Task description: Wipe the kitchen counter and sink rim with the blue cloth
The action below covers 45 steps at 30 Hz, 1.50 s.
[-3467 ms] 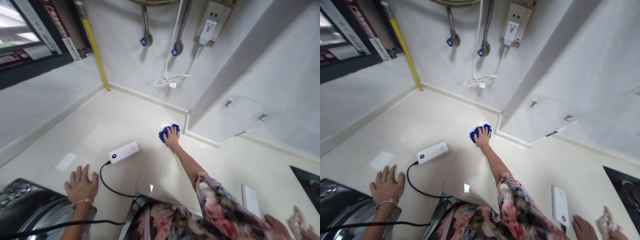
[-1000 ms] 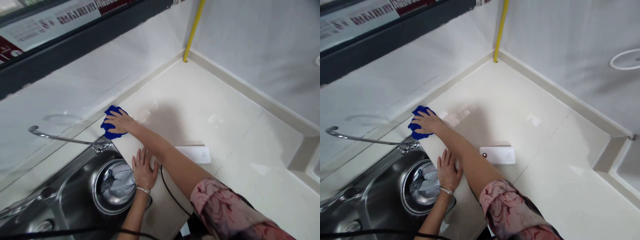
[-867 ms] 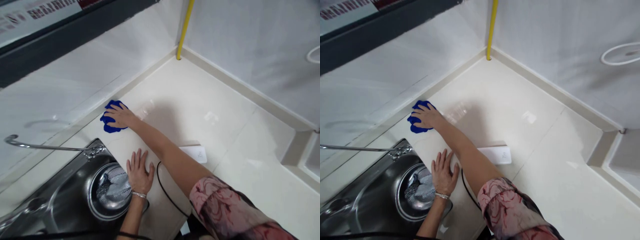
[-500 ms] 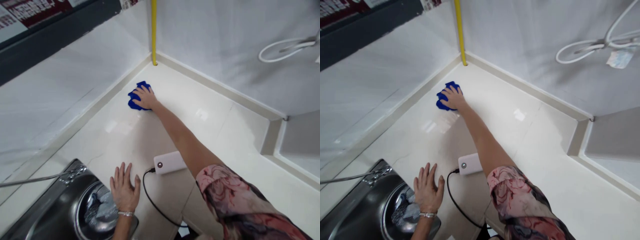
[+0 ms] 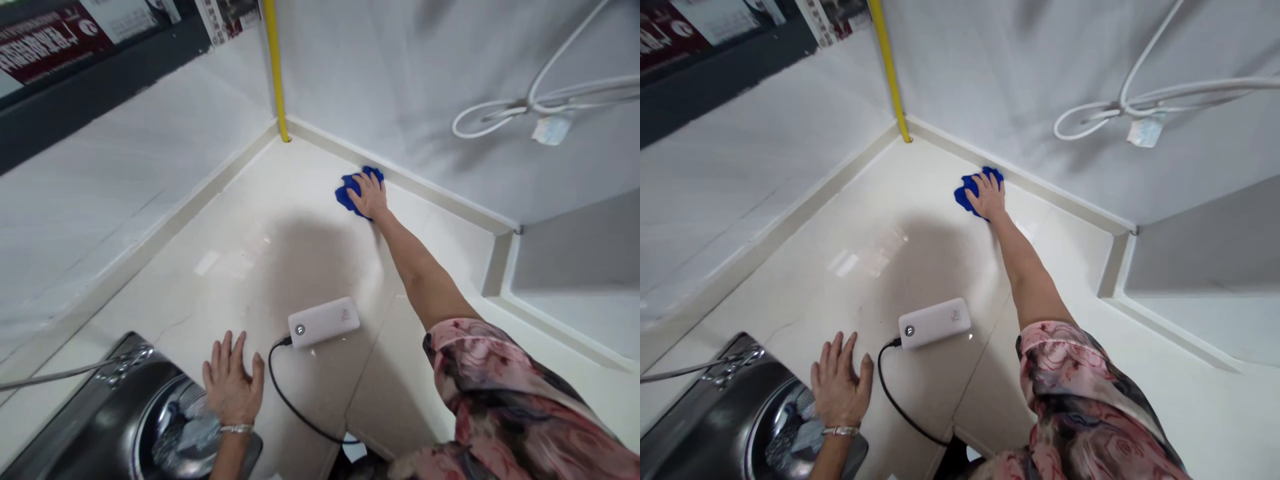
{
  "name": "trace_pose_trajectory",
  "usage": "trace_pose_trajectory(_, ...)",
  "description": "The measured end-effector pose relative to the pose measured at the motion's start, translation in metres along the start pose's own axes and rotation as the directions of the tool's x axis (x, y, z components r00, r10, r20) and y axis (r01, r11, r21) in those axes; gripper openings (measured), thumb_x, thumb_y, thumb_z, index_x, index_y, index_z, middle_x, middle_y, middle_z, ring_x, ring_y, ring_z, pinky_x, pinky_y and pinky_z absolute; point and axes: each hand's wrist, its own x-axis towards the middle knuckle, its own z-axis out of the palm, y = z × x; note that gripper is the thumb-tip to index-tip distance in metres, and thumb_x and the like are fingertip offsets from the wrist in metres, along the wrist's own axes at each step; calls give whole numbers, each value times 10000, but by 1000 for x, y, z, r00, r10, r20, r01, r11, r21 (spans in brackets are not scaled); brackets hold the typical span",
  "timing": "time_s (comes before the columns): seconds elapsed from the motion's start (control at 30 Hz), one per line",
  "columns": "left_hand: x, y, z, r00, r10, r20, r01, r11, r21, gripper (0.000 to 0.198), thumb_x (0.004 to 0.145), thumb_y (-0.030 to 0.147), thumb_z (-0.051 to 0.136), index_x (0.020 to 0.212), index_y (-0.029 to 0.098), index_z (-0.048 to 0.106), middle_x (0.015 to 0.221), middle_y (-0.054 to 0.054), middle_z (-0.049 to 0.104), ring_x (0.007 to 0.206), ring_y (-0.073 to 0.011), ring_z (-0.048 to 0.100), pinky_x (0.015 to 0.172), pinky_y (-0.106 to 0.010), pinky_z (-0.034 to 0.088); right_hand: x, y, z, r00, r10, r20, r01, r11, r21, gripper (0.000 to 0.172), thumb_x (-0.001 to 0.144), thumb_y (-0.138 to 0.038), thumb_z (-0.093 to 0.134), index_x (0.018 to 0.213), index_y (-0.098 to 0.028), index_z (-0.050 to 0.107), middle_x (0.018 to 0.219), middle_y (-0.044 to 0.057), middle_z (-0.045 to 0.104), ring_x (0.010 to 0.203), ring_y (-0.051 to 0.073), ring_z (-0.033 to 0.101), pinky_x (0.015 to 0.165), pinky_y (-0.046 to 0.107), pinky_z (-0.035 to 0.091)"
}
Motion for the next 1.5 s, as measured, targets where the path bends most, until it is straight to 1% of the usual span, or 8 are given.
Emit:
trace_pose_trajectory(0.27,4,1,4,1000,-8,-16,8,1000,-24,560,1089,441,420,1555,174,580,1683,-156,439,1606,-377,313,1329,-669,221,-118,105,-24,962,272,-34,-274,961,-41,650,1101,-504,308,1686,-230,377,1763,120,300,1651,333,186,1336,607,205)
trace_pose_trajectory(0.4,4,0,8,1000,-18,-24,17,999,-49,576,1090,458,402,1549,161,586,1683,-164,437,1604,-382,317,1326,-683,214,-174,142,-30,843,529,-94,-531,847,5,677,1080,-520,300,1682,-224,384,1743,161,323,1645,354,214,1328,637,227)
trace_pose_trajectory(0.53,4,1,9,999,-21,-25,20,998,-58,590,1087,465,392,1549,154,586,1683,-156,439,1609,-376,307,1335,-671,198,-199,138,-27,717,682,-143,-685,728,39,697,1067,-532,279,1674,-215,405,1737,195,316,1639,404,225,1302,701,229)
trace_pose_trajectory(0.7,4,6,8,998,-40,-43,38,998,-55,566,1077,430,419,1554,175,584,1685,-146,439,1613,-356,304,1346,-644,184,-169,89,-24,635,766,-99,-765,641,58,734,1055,-557,323,1668,-160,400,1756,218,254,1634,480,165,1264,786,191)
trace_pose_trajectory(0.97,3,7,6,999,-38,-27,38,999,-24,547,1074,412,440,1537,168,599,1687,-141,440,1612,-355,304,1348,-634,181,-80,-65,3,949,310,66,-311,951,3,763,1075,-593,327,1722,-188,315,1794,159,182,1651,458,88,1269,806,123)
trace_pose_trajectory(1.13,2,6,7,998,-40,-44,39,999,-27,552,1067,424,456,1534,171,604,1680,-134,452,1606,-354,318,1352,-612,186,-71,-146,32,997,-36,72,27,993,117,732,1054,-574,456,1699,-236,387,1799,87,208,1665,424,60,1311,763,27)
trace_pose_trajectory(1.27,3,7,7,998,-51,-47,50,998,-26,549,1065,422,453,1522,166,619,1673,-139,460,1601,-353,328,1350,-618,192,-90,-151,33,969,-239,65,223,956,193,652,1035,-481,551,1651,-279,479,1777,50,287,1667,385,120,1334,726,52)
trace_pose_trajectory(1.5,6,4,7,998,-65,-14,64,998,-17,559,1062,420,451,1541,177,605,1691,-125,437,1613,-344,307,1354,-618,191,-121,-87,9,845,-508,165,469,854,226,649,1006,-425,608,1634,-294,507,1747,39,359,1669,345,170,1360,654,103)
